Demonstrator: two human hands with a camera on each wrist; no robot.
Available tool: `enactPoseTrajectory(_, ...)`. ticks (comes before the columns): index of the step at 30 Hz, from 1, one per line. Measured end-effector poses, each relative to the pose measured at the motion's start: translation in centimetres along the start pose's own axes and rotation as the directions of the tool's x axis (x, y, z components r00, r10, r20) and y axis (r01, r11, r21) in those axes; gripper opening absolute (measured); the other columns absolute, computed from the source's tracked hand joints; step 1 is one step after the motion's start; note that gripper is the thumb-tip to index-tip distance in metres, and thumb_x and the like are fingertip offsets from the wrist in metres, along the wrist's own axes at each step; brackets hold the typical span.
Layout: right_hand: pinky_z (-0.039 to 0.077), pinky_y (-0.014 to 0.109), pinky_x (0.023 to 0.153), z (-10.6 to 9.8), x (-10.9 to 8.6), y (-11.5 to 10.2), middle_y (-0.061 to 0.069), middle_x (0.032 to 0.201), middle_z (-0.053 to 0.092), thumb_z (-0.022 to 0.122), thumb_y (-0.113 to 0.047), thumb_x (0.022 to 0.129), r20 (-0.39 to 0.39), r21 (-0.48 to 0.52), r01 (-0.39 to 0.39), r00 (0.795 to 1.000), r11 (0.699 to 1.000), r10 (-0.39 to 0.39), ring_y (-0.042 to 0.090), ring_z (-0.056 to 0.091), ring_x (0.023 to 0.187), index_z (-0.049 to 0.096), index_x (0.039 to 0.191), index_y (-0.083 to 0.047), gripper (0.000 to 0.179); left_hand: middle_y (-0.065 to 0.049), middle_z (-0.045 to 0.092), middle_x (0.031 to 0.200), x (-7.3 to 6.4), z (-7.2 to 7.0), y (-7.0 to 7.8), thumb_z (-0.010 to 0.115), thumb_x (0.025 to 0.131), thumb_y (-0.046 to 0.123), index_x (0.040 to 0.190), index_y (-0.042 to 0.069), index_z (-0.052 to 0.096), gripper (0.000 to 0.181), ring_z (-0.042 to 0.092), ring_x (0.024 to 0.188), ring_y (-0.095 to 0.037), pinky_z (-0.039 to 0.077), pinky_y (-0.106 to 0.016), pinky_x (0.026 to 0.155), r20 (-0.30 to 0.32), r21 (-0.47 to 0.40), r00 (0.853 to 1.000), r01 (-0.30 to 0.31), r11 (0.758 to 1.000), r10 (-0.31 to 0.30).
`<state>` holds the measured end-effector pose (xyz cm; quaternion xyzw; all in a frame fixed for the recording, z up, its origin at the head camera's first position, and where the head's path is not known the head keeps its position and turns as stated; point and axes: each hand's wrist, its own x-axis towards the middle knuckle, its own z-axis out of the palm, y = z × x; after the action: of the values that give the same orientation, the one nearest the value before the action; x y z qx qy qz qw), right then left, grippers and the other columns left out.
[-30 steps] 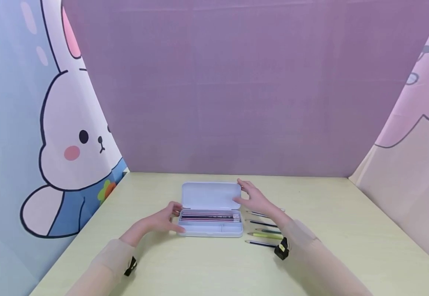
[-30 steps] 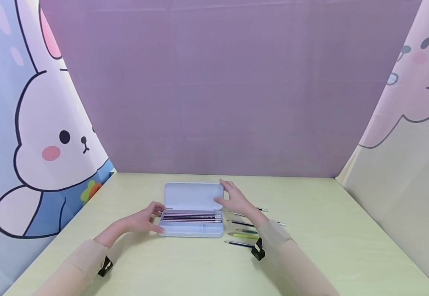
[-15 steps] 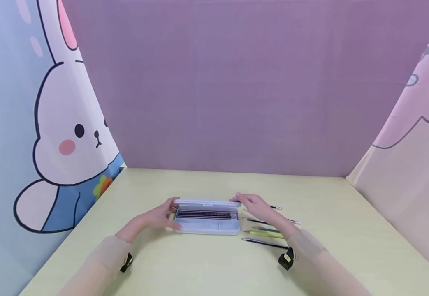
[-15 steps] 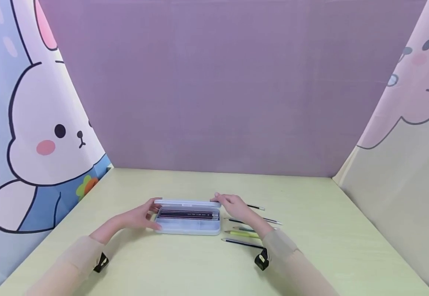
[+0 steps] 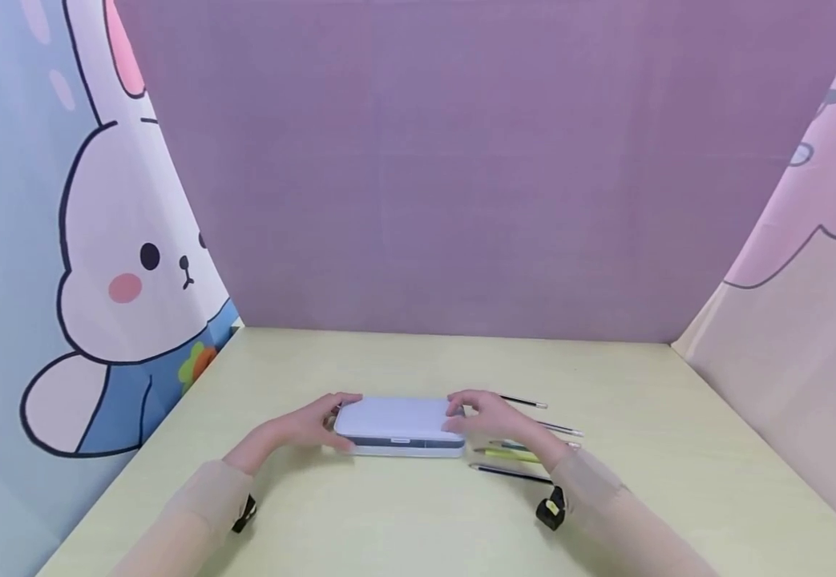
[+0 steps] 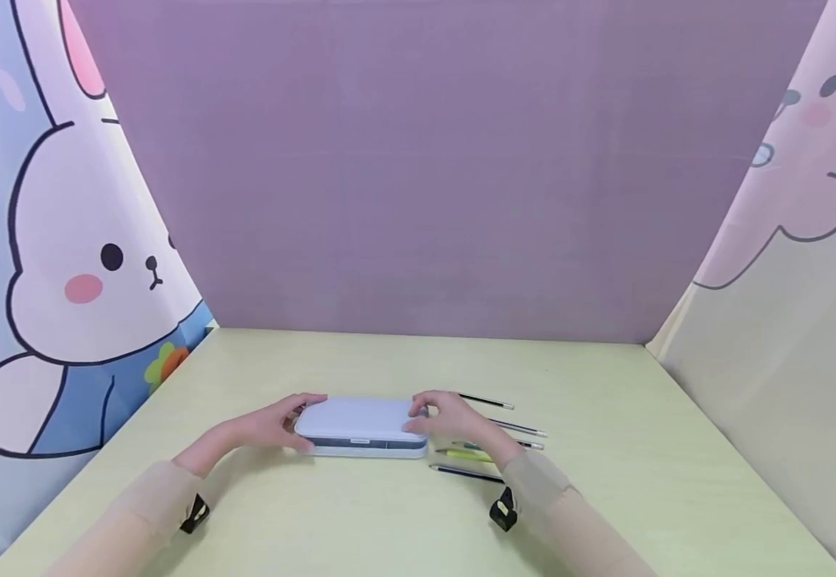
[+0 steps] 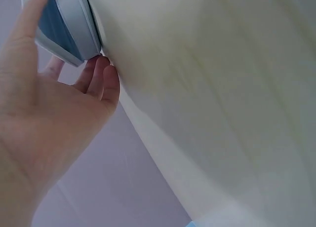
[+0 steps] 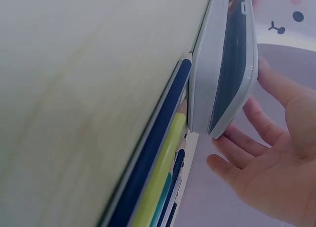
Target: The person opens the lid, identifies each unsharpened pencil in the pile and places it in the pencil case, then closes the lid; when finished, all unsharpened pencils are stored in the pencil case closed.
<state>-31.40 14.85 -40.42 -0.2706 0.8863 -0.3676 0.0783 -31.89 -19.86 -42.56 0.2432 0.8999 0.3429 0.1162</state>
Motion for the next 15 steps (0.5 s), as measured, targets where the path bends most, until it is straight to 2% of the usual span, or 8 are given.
enactPoseTrajectory(6, 0.032, 0.054, 0.109, 0.13, 0.13, 0.23, 0.01, 0.142, 0.046, 0.07, -0.035, 0.083, 0.021, -0.008, -0.036, 0.999, 0.999, 0.036, 0.036, 0.036, 0.134, 0.062, 0.109, -0.013, 0.035, -0.015, 0.038, 0.141, 0.18, 0.38, -0.15, 0.064, 0.086, 0.044, 0.144, 0.012, 0.034, 0.073, 0.04, 0.122, -0.028, 0.036, -0.052, 0.103, -0.012, 0.024, 1.0, 0.02, 1.0, -0.02)
enactPoseTrajectory(11, 0.032, 0.051, 0.109, 0.39, 0.39, 0.61, 0.006, 0.144, 0.044, 0.072, -0.04, 0.08, 0.028, -0.068, -0.057, 0.998, 0.996, 0.059, 0.032, 0.036, 0.134, 0.058, 0.124, -0.014, 0.053, -0.017, 0.039, 0.14, 0.08, 0.42, -0.07, 0.066, 0.085, 0.043, 0.143, 0.009, 0.035, 0.075, 0.04, 0.124, -0.031, 0.036, -0.053, 0.103, -0.017, 0.022, 1.0, 0.014, 1.0, -0.014)
enactPoseTrajectory(15, 0.032, 0.05, 0.109, 0.56, 0.38, 0.65, 0.006, 0.143, 0.046, 0.074, -0.038, 0.079, 0.0, -0.08, -0.052, 0.999, 0.995, 0.052, 0.031, 0.037, 0.134, 0.057, 0.128, -0.012, 0.058, -0.017, 0.037, 0.143, 0.06, 0.38, 0.12, 0.067, 0.084, 0.045, 0.143, 0.009, 0.035, 0.076, 0.039, 0.127, -0.032, 0.035, -0.053, 0.104, -0.026, 0.035, 1.0, 0.017, 0.999, -0.016)
